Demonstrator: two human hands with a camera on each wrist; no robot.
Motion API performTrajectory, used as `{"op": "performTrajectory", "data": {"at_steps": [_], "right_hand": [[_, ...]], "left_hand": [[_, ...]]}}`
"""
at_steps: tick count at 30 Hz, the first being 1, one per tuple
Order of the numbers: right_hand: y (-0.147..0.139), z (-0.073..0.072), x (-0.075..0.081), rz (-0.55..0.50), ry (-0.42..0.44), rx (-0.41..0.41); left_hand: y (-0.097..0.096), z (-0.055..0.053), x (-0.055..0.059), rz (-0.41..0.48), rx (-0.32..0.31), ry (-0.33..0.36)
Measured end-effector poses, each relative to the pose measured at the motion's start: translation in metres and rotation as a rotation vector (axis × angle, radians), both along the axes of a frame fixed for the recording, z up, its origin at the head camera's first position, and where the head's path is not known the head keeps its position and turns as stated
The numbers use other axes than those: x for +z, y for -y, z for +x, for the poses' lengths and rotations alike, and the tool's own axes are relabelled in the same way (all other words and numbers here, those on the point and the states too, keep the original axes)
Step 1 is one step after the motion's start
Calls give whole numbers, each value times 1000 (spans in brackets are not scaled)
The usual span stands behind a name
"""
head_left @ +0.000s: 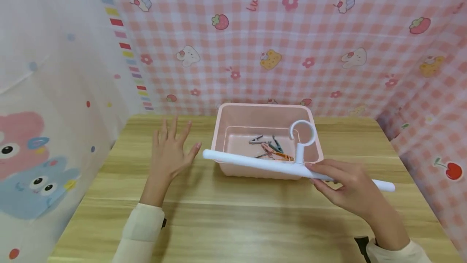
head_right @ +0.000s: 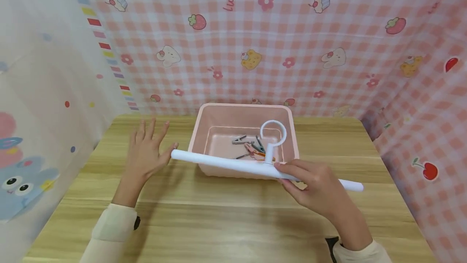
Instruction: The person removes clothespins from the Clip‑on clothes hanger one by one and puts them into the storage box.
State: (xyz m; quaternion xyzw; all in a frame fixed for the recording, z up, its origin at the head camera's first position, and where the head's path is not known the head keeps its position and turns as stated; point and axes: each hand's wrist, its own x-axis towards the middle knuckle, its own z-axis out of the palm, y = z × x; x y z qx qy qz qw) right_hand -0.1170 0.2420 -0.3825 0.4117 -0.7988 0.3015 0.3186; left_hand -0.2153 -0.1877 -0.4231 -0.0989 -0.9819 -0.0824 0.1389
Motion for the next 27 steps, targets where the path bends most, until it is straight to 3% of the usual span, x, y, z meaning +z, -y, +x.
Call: {"op": "performTrajectory", "data": {"at_steps": [5,9,15,20,27], "right_hand": [[10,14,-23,47,111,-5],[16,19,-48,88,167,34],[23,26,-83,182,222,66],[26,29,-102,240,245,104],[28,30,-121,365,229,23]], "left_hand": [[4,-7,-14,10,20,50],[6,-11,-15,25,36,60],[7,-8,-17,28,42,60],[6,-5,-17,30,40,47],[5,-4,-16,8,42,42]]}}
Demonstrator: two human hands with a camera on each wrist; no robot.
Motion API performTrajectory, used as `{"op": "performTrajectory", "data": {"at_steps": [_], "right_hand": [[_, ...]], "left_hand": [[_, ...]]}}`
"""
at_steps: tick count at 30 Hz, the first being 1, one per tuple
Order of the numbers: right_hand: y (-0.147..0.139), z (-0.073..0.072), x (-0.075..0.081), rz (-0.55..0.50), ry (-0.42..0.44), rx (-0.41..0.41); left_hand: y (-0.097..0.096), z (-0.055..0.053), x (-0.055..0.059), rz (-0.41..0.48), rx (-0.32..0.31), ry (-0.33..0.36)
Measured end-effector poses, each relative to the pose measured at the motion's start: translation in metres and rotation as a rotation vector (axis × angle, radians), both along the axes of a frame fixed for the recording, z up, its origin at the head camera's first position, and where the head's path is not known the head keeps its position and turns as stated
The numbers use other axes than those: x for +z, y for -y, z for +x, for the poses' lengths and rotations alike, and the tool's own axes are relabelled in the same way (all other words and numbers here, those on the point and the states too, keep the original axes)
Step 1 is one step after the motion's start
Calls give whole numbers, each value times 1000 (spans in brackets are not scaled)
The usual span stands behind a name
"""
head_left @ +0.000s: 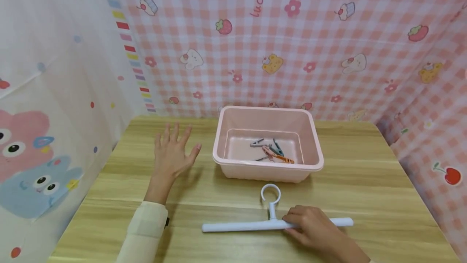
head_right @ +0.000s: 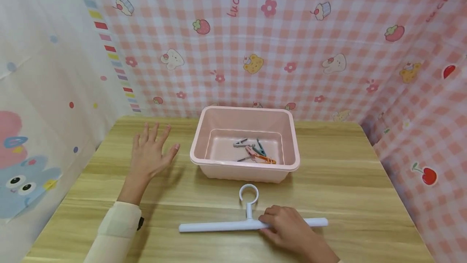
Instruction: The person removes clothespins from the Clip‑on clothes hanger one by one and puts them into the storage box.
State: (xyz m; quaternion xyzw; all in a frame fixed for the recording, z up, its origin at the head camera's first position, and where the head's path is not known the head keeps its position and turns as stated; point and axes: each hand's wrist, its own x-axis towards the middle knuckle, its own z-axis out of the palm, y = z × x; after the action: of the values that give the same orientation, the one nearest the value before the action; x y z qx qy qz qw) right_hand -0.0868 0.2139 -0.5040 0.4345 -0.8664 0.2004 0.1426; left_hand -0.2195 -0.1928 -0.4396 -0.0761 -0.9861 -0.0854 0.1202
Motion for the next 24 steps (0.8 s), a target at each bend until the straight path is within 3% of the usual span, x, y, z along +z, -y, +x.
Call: {"op": "performTrajectory", "data": {"at_steps": [4,10,14,16,19,24], "right_hand": [[3,-1,-6,46,0,-38],[5,-1,-7,126,126,-58],[4,-1,-4,149,147,-72],[1,-1,0,120,109,-93],[-11,-7,15,32,-17,-134],[-50,-32,59,-165,-228,-281]], "left_hand": [[-2,1,-2,0,-2,-1],[-5,2,-4,5,-3,-21],[-7,3,-3,4,1,-20],[-8,3,-3,1,-1,-14],[-9,3,-3,-4,-6,-15],[-10,2,-4,1,-5,-44]]}}
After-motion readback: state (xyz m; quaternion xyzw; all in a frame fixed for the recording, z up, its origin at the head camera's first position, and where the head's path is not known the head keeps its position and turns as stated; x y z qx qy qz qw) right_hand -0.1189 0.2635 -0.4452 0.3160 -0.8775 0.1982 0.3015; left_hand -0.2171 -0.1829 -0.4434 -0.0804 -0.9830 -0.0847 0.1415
